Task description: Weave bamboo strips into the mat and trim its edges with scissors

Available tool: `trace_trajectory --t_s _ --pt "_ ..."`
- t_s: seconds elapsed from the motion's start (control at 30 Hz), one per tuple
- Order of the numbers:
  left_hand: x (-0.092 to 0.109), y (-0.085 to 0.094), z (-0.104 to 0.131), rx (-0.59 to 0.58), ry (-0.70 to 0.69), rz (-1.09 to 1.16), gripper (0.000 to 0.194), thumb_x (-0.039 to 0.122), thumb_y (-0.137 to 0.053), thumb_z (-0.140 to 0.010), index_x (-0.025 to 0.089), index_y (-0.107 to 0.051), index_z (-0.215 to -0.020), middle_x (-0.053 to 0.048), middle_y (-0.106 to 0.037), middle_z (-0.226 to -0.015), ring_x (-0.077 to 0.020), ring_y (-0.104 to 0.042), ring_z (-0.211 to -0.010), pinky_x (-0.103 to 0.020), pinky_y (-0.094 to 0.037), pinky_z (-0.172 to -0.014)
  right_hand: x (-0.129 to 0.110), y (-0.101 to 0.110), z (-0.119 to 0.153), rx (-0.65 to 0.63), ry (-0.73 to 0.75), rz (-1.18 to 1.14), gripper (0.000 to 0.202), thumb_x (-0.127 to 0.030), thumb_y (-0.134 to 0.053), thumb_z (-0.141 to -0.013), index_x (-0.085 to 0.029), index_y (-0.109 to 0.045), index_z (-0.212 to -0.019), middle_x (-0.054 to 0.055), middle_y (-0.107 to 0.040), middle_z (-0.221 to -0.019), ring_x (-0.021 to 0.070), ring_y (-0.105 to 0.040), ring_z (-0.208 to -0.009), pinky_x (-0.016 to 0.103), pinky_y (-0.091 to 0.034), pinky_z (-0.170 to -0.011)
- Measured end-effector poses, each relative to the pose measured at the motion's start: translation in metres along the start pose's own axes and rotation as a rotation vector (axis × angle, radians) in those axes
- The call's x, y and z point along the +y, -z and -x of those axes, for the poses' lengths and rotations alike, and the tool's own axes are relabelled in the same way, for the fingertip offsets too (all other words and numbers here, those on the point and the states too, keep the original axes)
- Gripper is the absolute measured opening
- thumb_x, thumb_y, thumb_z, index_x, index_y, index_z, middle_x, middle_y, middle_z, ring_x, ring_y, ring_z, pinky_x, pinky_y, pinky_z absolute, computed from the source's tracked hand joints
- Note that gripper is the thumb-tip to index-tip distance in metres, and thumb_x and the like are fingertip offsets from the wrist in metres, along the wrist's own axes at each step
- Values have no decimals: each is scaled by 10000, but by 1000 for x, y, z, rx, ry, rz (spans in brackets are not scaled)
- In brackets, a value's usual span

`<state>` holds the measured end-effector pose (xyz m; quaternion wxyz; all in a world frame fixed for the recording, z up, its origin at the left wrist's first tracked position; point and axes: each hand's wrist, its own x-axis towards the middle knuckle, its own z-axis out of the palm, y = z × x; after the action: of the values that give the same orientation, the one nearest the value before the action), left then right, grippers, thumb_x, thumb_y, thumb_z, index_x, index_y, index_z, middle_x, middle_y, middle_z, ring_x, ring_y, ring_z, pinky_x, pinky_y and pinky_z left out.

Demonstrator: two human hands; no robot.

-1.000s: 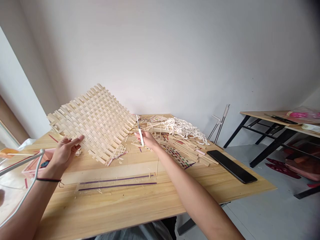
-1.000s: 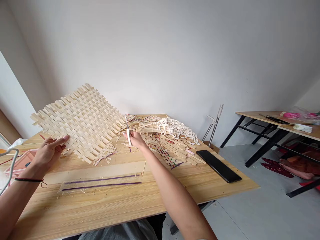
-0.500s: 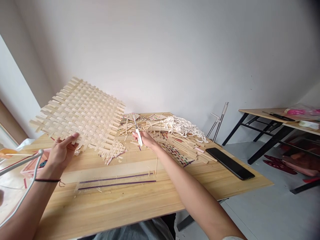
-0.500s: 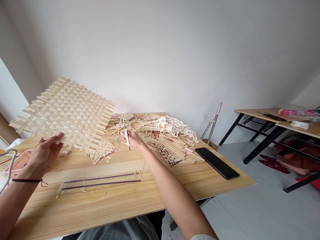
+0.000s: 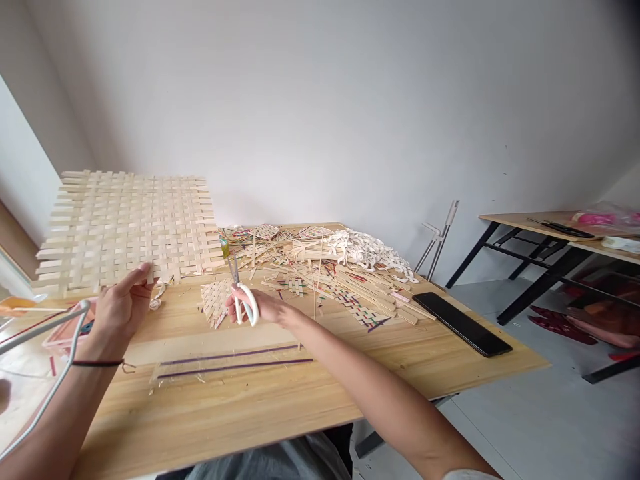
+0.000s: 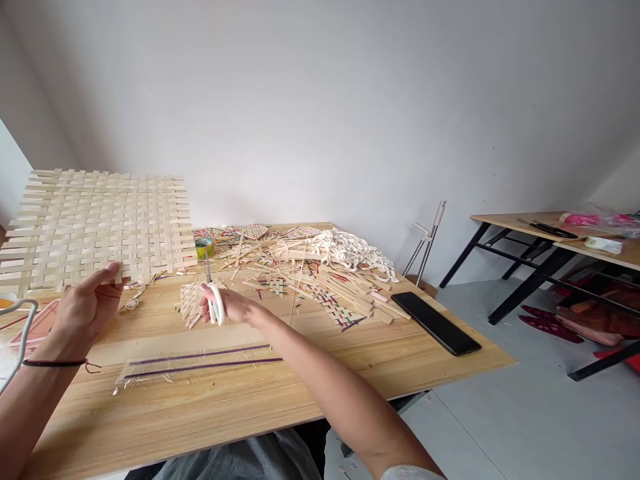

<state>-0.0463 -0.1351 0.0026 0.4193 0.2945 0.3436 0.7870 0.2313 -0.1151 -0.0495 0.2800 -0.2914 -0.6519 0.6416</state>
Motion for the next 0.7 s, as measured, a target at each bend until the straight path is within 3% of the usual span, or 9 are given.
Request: trace_trajectory --t_s 0.2,0.33,0.7 --pt "-3 -3 6 -2 -30 -13 224 52 -908 -600 137 -712 -667 -1 -730 -728 -111 -658 -724 -185 -580 -670 2 -19 5 -22 38 -40 619 -779 -527 -987 -185 -623 -845 38 -669 -766 143 -631 -691 252 -494 -651" --pt "-5 -5 10 -34 5 -58 248 81 -942 -584 136 -704 -631 3 -682 -673 -101 -608 -659 -183 -549 -628 4 -16 4 15 77 -12 647 -810 -522 -969 -182 -622 -850 31 -653 -757 140 -615 -678 253 -487 -647" --pt "-14 -3 16 -220 101 -223 164 259 -944 -643 191 -804 -694 -61 -761 -788 -206 -656 -814 -275 -617 -734 21 -4 -9 112 55 6 681 -834 -536 -944 -169 -679 -911 40 -683 -761 147 -639 -679 263 -465 -642"
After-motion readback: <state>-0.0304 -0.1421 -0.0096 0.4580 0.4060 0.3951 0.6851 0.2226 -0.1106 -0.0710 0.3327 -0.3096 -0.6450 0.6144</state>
